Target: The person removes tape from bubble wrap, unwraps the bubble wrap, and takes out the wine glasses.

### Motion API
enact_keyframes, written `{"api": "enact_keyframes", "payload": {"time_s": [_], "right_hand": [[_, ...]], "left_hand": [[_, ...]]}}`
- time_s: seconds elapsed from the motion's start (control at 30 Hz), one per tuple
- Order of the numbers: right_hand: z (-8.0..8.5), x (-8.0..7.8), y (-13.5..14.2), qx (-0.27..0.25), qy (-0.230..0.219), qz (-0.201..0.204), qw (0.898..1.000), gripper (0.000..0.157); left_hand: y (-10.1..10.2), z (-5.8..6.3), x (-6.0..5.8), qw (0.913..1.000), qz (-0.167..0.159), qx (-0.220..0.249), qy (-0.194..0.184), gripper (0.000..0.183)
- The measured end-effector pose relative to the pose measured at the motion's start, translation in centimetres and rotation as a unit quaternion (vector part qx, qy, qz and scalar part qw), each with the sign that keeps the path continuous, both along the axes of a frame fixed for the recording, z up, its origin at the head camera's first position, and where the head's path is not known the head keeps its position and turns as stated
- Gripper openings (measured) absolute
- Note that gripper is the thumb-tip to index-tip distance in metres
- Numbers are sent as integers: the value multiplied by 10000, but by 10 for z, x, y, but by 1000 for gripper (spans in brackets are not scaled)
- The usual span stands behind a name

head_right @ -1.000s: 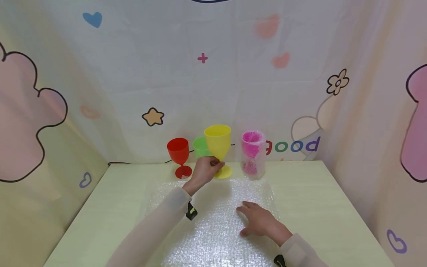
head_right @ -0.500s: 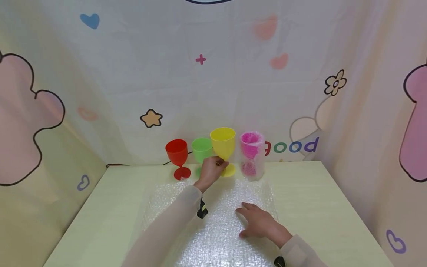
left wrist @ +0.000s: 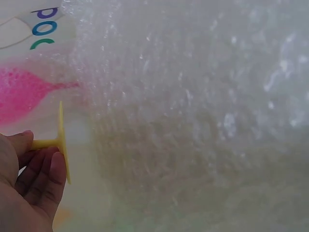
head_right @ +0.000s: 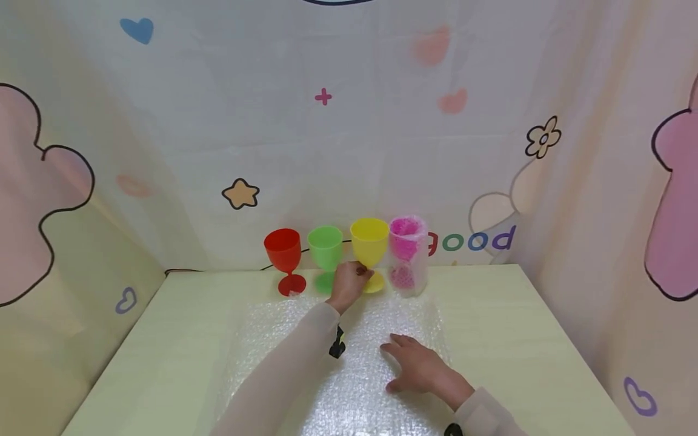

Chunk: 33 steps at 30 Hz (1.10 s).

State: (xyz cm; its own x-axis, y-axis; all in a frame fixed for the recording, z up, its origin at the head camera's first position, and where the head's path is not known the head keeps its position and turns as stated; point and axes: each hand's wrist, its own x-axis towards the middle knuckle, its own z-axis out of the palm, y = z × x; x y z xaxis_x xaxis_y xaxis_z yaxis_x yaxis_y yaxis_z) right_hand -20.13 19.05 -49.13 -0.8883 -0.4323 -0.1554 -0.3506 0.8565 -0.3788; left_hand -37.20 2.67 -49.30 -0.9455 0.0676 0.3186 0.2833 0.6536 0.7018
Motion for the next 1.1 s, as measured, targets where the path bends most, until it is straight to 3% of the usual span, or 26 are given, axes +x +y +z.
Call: {"api": "enact_keyframes", "payload": {"time_s": [0.13,0.37,0.57,0.77,1.1], "right_hand": [[-1,0,3,-22,-88,-25,10000,73],[1,1,3,55,-182,-69,9998,73],[0,1,4,69,-73,50,9999,72],[0,3,1,130,-58,118,9998,74],[3,4,0,194,-34,-1,9998,72]], "left_hand": [[6,-8,-6,9997,176,-26,-157,14],[9,-13,-4,9989,229,100,-403,15],[7,-21,-4,9972,350,310,-584,14],[2,-33,-8,9964,543,188,-616,13],[-3,-19,2,9990,234,66,-381,15]]}}
